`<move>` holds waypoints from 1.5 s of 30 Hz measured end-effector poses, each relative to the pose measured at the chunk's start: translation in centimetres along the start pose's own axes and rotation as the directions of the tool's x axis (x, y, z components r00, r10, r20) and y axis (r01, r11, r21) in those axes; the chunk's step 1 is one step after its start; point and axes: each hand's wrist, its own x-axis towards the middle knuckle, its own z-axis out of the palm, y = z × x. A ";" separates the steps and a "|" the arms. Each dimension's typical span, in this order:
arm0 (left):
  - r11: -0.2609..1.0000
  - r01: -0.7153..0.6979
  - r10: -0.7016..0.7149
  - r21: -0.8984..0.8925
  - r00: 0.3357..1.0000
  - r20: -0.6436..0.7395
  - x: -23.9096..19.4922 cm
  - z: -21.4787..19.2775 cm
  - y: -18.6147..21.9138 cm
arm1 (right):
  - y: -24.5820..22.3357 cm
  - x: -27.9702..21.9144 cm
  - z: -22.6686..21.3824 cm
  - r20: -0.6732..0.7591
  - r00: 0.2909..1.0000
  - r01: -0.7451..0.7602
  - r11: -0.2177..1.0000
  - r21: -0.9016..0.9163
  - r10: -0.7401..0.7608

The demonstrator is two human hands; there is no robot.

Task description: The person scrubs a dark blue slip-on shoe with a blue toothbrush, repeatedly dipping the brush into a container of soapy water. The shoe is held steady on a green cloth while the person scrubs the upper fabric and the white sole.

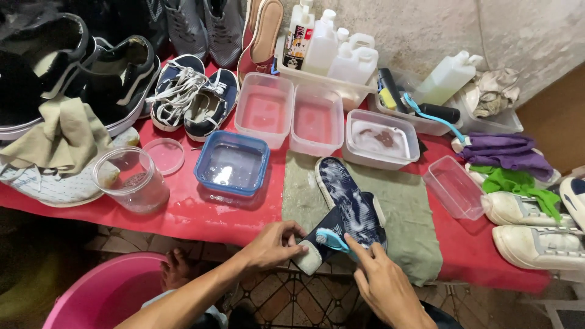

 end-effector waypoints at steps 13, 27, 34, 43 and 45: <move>0.950 0.208 -0.216 -0.235 0.976 -0.010 -0.8 1.2 2.1 | -0.1 1.9 -1.6 -0.020 0.997 0.078 0.994 0.075 -0.076; 0.971 0.173 -0.178 -0.165 0.984 -0.017 0.1 0.9 1.2 | 0.4 3.2 -1.4 0.110 0.971 0.233 0.943 -0.235 -0.213; 0.952 0.173 -0.182 -0.254 0.983 -0.014 0.0 0.9 0.9 | 0.1 3.5 -0.8 0.169 0.965 0.253 0.870 -0.423 -0.199; 0.935 0.168 -0.173 -0.311 0.985 0.011 -0.8 0.6 2.7 | -1.7 3.7 -0.9 0.098 0.995 0.071 0.898 -0.434 -0.031; 0.934 0.168 -0.170 -0.316 0.985 0.023 -1.0 0.6 2.7 | -3.2 2.8 -1.1 0.147 0.989 0.077 0.916 -0.393 -0.020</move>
